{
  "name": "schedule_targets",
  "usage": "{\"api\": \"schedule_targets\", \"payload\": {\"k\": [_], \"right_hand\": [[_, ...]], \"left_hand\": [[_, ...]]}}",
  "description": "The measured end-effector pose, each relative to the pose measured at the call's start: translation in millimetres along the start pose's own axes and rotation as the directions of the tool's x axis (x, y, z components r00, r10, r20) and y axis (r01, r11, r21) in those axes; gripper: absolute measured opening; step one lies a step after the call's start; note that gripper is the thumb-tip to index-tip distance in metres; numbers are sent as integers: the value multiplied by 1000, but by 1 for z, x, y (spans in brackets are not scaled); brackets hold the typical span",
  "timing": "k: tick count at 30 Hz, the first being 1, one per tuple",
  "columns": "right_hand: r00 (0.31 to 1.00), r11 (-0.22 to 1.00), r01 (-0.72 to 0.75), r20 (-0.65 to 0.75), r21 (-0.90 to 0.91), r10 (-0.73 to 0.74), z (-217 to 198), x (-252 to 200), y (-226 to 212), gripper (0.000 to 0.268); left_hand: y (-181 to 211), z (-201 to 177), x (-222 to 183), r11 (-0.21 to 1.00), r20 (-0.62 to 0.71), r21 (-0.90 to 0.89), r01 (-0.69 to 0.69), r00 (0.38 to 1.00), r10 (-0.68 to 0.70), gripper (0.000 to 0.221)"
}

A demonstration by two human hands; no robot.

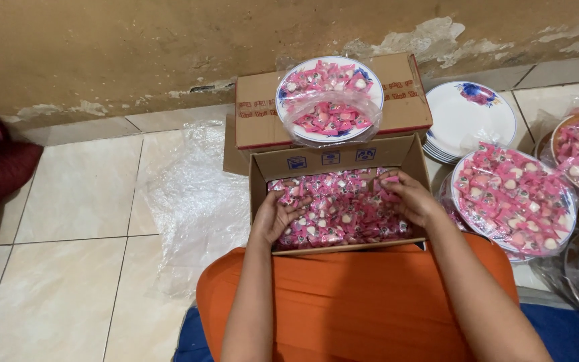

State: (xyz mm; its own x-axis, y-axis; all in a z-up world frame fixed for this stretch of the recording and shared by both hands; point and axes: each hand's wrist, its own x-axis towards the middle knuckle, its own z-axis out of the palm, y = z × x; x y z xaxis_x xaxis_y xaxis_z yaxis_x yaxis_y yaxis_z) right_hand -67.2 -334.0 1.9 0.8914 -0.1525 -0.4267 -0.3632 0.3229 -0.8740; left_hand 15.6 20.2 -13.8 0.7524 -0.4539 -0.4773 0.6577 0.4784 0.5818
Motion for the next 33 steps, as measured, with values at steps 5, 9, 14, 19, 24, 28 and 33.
{"api": "schedule_targets", "payload": {"k": [5,9,14,19,24,28,33], "right_hand": [[997,999,-39,-63,35,41,-7,-5,3,27],[995,1000,2,-98,29,1,8,-12,-8,28],[954,954,271,-94,-125,-284,34,-6,-43,29],[797,582,513,97,-631,-597,112,-15,-111,25],[746,-129,407,410,-904,-525,149,63,-101,36],[771,-59,379,351,-923,-531,157,43,-109,43],[468,-6,713,482,-702,-741,115,-24,-97,31]], "left_hand": [[-2,-6,7,1000,25,-9,-2,1000,2,37],[5,12,-6,997,49,-80,-6,999,10,37],[6,13,-7,995,99,-92,-31,994,40,41],[3,7,-5,986,122,-165,-18,992,38,44],[9,14,-8,988,136,-146,-53,988,73,58],[6,10,-6,985,96,-157,-69,992,85,52],[13,9,-3,962,35,-233,-143,987,155,46]]}}
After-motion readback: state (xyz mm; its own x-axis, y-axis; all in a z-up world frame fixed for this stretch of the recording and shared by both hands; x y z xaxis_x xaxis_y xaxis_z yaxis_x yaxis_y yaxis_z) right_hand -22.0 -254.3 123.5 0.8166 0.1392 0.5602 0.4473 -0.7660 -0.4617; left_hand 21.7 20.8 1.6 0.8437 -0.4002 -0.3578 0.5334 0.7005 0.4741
